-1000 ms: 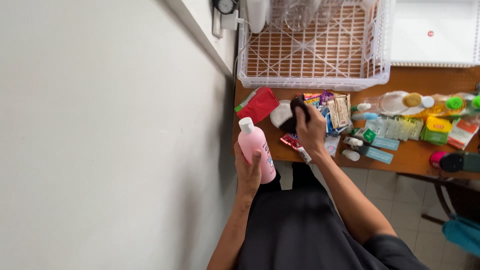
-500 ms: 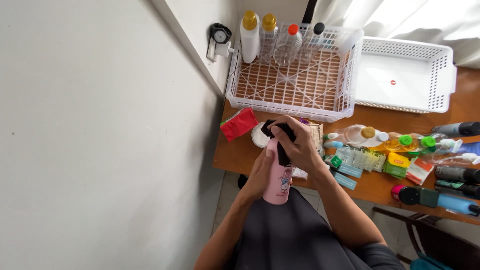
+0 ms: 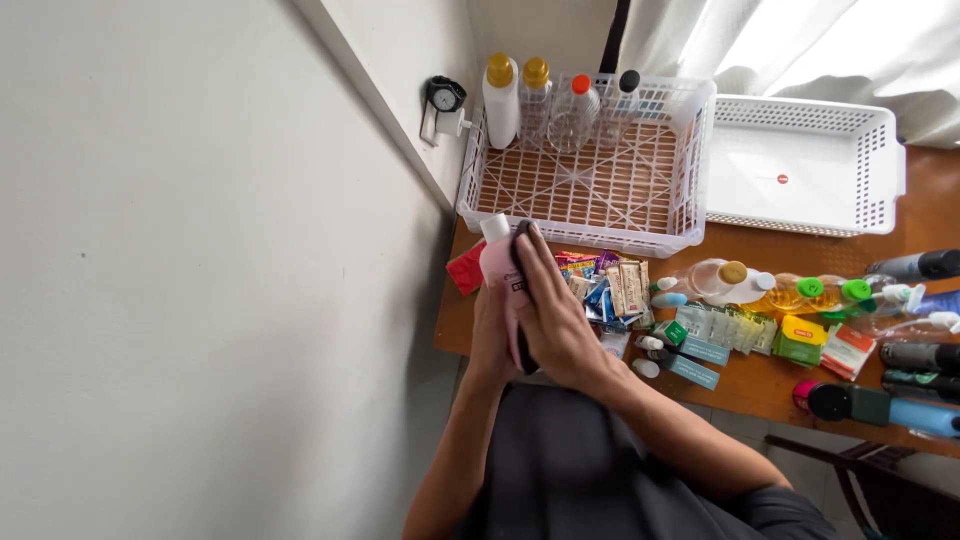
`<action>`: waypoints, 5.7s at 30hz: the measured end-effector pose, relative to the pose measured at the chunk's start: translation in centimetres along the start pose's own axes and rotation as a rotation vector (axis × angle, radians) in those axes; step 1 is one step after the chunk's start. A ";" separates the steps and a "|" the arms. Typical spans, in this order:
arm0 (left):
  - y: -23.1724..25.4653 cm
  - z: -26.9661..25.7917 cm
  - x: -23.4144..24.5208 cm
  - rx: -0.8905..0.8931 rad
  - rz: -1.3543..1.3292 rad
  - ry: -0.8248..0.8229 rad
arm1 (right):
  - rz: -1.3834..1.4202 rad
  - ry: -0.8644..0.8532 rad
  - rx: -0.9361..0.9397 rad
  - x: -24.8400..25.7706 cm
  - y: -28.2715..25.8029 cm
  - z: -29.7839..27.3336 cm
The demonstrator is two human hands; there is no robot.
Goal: The person wipes several plastic bottles with a black cloth and places them into a white plastic basket on a wooden table. The bottles include white, clear, pink, and yellow varieties with different colored caps. The person handles each bottle individually, wipes it, and arranges it in the basket.
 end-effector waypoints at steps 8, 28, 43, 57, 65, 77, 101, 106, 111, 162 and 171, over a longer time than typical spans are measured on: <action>-0.2 -0.9 0.2 0.113 -0.043 -0.046 | -0.388 -0.200 0.427 -1.4 -3.5 1.0; -2.2 -3.8 -2.1 0.310 -0.070 -0.400 | -0.002 -0.037 -0.064 1.4 2.1 4.9; 1.8 -3.0 0.0 -0.003 0.076 0.027 | -0.193 0.185 0.357 0.4 -5.2 1.3; 3.1 -2.3 4.3 -0.418 0.434 0.442 | 0.939 0.518 -0.675 -3.6 8.4 -10.5; -0.2 -2.6 -0.6 -0.113 0.301 -0.038 | -0.433 0.141 0.289 2.6 -3.3 2.0; -1.5 -1.8 -1.1 0.066 0.433 -0.042 | -0.163 0.127 -0.099 1.8 2.3 2.1; -0.9 -2.8 -1.3 -0.079 0.438 -0.009 | -0.202 0.179 0.046 3.7 -0.1 0.1; -6.3 -4.0 -1.5 0.414 0.009 -0.376 | 0.296 0.045 -0.144 2.9 8.6 0.7; -2.9 -3.1 -1.6 0.218 0.033 -0.199 | -0.157 0.141 0.038 1.2 0.6 1.4; 2.2 -7.2 11.3 -0.413 0.597 0.560 | 0.152 0.352 -0.695 -4.8 15.3 -10.9; 2.3 -4.8 10.0 -0.249 0.518 0.335 | -0.916 -0.054 -0.065 -8.8 23.8 -4.5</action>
Point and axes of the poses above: each hand's wrist, its own z-axis towards the middle knuckle, its own x-axis out of the back of the hand, y = z × x, the point moved 9 cm from there along z, towards the middle knuckle, and after that the axes turned 11 degrees about x, right-handed, at the moved point
